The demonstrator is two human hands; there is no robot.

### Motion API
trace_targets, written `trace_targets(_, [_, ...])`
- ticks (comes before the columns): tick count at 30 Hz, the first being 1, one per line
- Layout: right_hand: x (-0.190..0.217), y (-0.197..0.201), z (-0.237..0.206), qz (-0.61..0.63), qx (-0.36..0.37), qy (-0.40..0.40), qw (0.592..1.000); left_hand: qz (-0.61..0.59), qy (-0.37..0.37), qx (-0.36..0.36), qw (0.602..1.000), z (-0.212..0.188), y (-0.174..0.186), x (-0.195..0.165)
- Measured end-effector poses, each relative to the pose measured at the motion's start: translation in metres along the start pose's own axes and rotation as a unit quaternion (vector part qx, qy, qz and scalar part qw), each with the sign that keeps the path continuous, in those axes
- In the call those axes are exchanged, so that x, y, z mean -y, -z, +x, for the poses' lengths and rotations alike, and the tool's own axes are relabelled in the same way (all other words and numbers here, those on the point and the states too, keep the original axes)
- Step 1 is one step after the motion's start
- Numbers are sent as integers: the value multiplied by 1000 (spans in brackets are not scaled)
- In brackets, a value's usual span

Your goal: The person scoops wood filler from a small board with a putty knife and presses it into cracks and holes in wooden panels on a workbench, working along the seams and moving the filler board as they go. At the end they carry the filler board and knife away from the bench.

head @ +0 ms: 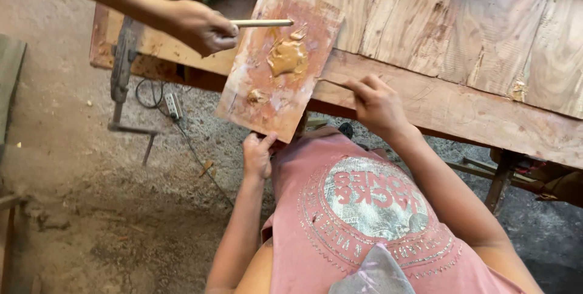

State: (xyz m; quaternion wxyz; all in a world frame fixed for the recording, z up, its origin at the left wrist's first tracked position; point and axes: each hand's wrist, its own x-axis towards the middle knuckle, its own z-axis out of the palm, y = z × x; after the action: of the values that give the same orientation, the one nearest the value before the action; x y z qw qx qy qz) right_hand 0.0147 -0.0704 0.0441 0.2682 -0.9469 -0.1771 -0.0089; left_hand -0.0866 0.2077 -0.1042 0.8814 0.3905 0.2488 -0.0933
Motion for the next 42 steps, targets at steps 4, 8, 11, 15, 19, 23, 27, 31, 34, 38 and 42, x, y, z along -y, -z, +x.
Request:
trace_targets(4, [-36, 19, -38, 11, -76, -84, 994, 92, 43, 41, 994, 4, 17, -15])
trace_targets(8, [-63, 16, -72, -9, -114, -180, 977, 94, 12, 61, 994, 10, 23, -22])
trace_targets(11, [-71, 11, -87, 12, -168, -163, 972, 114, -6, 47, 992, 14, 21, -31])
trace_targets(15, [-70, 6, -87, 10, -162, -213, 964, 337, 49, -84, 937, 18, -6, -63])
trace_targets(19, [-60, 7, -86, -53, -159, -181, 969, 653, -118, -92, 742, -16, -46, -100])
trace_targets(23, [-54, 12, -86, -90, -157, -163, 970, 584, -317, 62, 745, -24, -98, -95])
trace_targets(27, [-58, 20, -77, -131, -158, -165, 965, 723, -271, 210, 599, 18, -155, -53])
trace_targets(31, [-61, 28, -63, -180, -142, -134, 964, 791, -333, 180, 480, 46, -189, -11])
trace_targets(34, [-59, 27, -51, -225, -114, -108, 961, 834, -283, 182, 436, 56, -191, 7])
trace_targets(38, [-67, 21, -37, -268, -73, -73, 958, 851, -329, 214, 349, 60, -173, 15])
trace_targets(42, [-91, 24, -34, -275, -19, -94, 957, 846, -357, 229, 324, 54, -164, 15])
